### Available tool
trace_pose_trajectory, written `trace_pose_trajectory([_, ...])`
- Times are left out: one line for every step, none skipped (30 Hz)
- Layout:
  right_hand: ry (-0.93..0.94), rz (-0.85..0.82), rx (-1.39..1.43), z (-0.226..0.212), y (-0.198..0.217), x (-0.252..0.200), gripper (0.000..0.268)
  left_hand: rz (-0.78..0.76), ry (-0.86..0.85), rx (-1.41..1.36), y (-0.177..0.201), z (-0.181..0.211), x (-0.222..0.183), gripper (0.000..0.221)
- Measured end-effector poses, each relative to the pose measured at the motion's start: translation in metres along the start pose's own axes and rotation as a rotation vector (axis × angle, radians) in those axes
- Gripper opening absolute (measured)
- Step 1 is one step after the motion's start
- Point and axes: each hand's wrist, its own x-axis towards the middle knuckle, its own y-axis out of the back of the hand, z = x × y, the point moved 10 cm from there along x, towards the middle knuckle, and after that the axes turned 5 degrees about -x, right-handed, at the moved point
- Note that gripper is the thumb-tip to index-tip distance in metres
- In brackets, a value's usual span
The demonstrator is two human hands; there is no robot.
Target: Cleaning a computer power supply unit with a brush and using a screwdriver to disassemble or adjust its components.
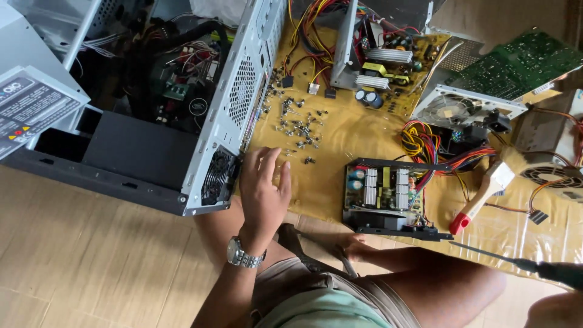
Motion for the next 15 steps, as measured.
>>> trace_pose_trajectory([-0.029,0.017,-0.035,-0.01,0.009,-0.007,0.038,-0.001,0.0,-0.004,0.002,0.004,0.004,0.027])
trace_pose_trajectory([-0.057,0.034,-0.07,-0.022,0.017,-0.016,0.041,-0.065,0.021,0.027,-0.003,0.006,0.008,0.02])
trace_pose_trajectory([-0.081,0.05,-0.102,-0.037,0.024,-0.026,0.045,-0.125,0.043,0.06,-0.006,0.008,0.011,0.016])
trace_pose_trajectory([-0.078,0.05,-0.103,-0.055,0.03,-0.032,0.045,-0.122,0.045,0.059,-0.009,0.005,0.01,0.016])
trace_pose_trajectory([-0.117,0.041,-0.277,-0.068,0.035,-0.038,0.042,-0.144,0.054,0.092,-0.013,0.002,0.009,0.017])
trace_pose_trajectory([-0.155,0.034,-0.448,-0.082,0.042,-0.045,0.043,-0.166,0.063,0.124,-0.018,-0.002,0.008,0.02])
trace_pose_trajectory([-0.151,0.036,-0.447,-0.068,0.039,-0.045,0.043,-0.162,0.063,0.124,-0.018,-0.001,0.009,0.02])
trace_pose_trajectory([-0.102,0.058,-0.497,-0.059,0.038,-0.045,0.043,-0.165,0.063,0.128,-0.018,0.0,0.011,0.014])
trace_pose_trajectory([-0.055,0.079,-0.545,-0.05,0.036,-0.047,0.045,-0.172,0.06,0.133,-0.018,0.0,0.012,0.008])
trace_pose_trajectory([-0.056,0.081,-0.542,-0.045,0.033,-0.046,0.045,-0.17,0.058,0.134,-0.018,0.002,0.013,0.008])
trace_pose_trajectory([-0.081,0.115,-0.45,-0.039,0.034,-0.047,0.047,-0.156,0.052,0.112,-0.016,0.004,0.015,0.006])
trace_pose_trajectory([-0.106,0.149,-0.357,-0.032,0.034,-0.048,0.049,-0.143,0.045,0.089,-0.016,0.006,0.017,0.005])
trace_pose_trajectory([-0.12,0.158,-0.368,-0.058,0.036,-0.036,0.049,-0.153,0.034,0.078,-0.014,0.009,0.019,0.005])
trace_pose_trajectory([-0.025,0.156,-0.199,-0.091,0.035,-0.022,0.044,-0.136,0.018,0.051,-0.012,0.013,0.022,0.003])
trace_pose_trajectory([0.061,0.164,-0.037,-0.123,0.038,-0.012,0.04,-0.128,-0.006,0.015,-0.012,0.018,0.025,0.006])
